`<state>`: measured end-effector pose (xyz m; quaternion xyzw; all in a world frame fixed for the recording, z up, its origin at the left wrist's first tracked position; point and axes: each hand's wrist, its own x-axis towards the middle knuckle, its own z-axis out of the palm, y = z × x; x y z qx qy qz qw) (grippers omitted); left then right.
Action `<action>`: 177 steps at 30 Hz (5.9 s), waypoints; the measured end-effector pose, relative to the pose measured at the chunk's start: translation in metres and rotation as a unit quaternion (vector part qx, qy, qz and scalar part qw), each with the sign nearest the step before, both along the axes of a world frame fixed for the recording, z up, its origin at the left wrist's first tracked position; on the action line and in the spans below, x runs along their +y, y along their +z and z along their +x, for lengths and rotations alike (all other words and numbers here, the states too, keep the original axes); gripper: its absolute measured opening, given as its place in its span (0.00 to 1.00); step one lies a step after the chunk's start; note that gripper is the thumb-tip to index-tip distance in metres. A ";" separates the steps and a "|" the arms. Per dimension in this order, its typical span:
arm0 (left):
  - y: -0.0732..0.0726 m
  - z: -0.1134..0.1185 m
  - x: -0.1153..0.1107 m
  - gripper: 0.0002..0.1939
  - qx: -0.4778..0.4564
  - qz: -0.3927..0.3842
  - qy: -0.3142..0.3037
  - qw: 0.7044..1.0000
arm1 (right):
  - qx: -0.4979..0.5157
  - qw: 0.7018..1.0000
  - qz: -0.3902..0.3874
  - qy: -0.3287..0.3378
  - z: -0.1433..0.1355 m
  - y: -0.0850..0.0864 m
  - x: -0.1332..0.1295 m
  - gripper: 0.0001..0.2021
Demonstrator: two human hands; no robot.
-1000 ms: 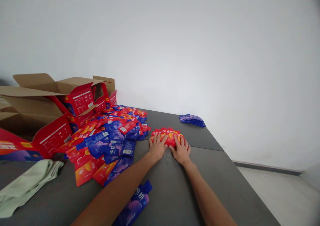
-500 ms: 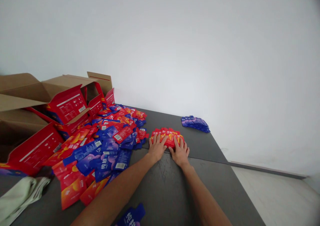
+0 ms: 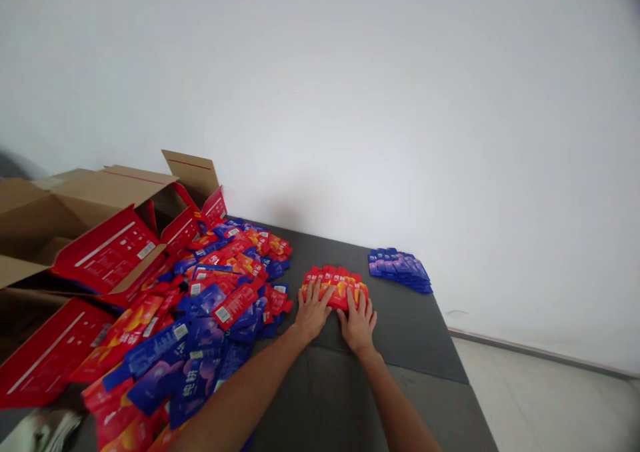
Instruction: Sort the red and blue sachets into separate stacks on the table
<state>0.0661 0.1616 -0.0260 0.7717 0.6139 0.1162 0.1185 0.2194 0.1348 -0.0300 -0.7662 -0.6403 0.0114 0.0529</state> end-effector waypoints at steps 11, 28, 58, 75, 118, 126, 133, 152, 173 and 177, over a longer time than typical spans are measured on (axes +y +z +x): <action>-0.001 0.004 0.072 0.30 0.007 0.012 -0.001 1.000 | 0.001 1.000 0.015 0.010 0.004 -0.003 0.071 0.31; -0.009 0.020 0.148 0.29 0.018 0.006 0.002 1.000 | 0.006 0.999 0.023 0.021 0.020 -0.009 0.147 0.31; 0.015 0.014 0.141 0.36 0.028 0.044 -0.007 0.999 | -0.002 0.999 0.020 0.041 0.016 0.014 0.141 0.36; 0.047 -0.019 0.012 0.38 0.036 0.089 0.024 0.995 | -0.009 0.998 0.061 0.023 -0.008 0.053 0.016 0.34; 0.015 -0.112 -0.261 0.18 0.021 0.154 -0.091 0.984 | 0.063 0.986 0.118 0.099 -0.099 0.012 -0.252 0.32; 0.023 -0.134 -0.272 0.05 0.004 0.048 -0.201 0.978 | 0.092 0.981 0.132 0.107 -0.100 0.015 -0.262 0.29; 0.020 -0.139 -0.261 0.04 -0.043 -0.042 -0.258 0.964 | 0.100 0.979 0.137 0.116 -0.091 0.002 -0.260 0.24; -0.004 -0.102 -0.211 0.05 -0.493 0.054 -0.037 0.867 | 0.326 0.907 0.196 0.179 -0.102 0.009 -0.220 0.22; 0.013 -0.098 -0.229 0.16 -0.654 -0.088 0.029 0.751 | 0.646 0.746 0.118 0.110 -0.118 0.020 -0.249 0.19; 0.007 -0.097 -0.229 0.21 -0.615 -0.101 0.020 0.781 | 0.642 0.752 0.103 0.106 -0.119 0.018 -0.249 0.20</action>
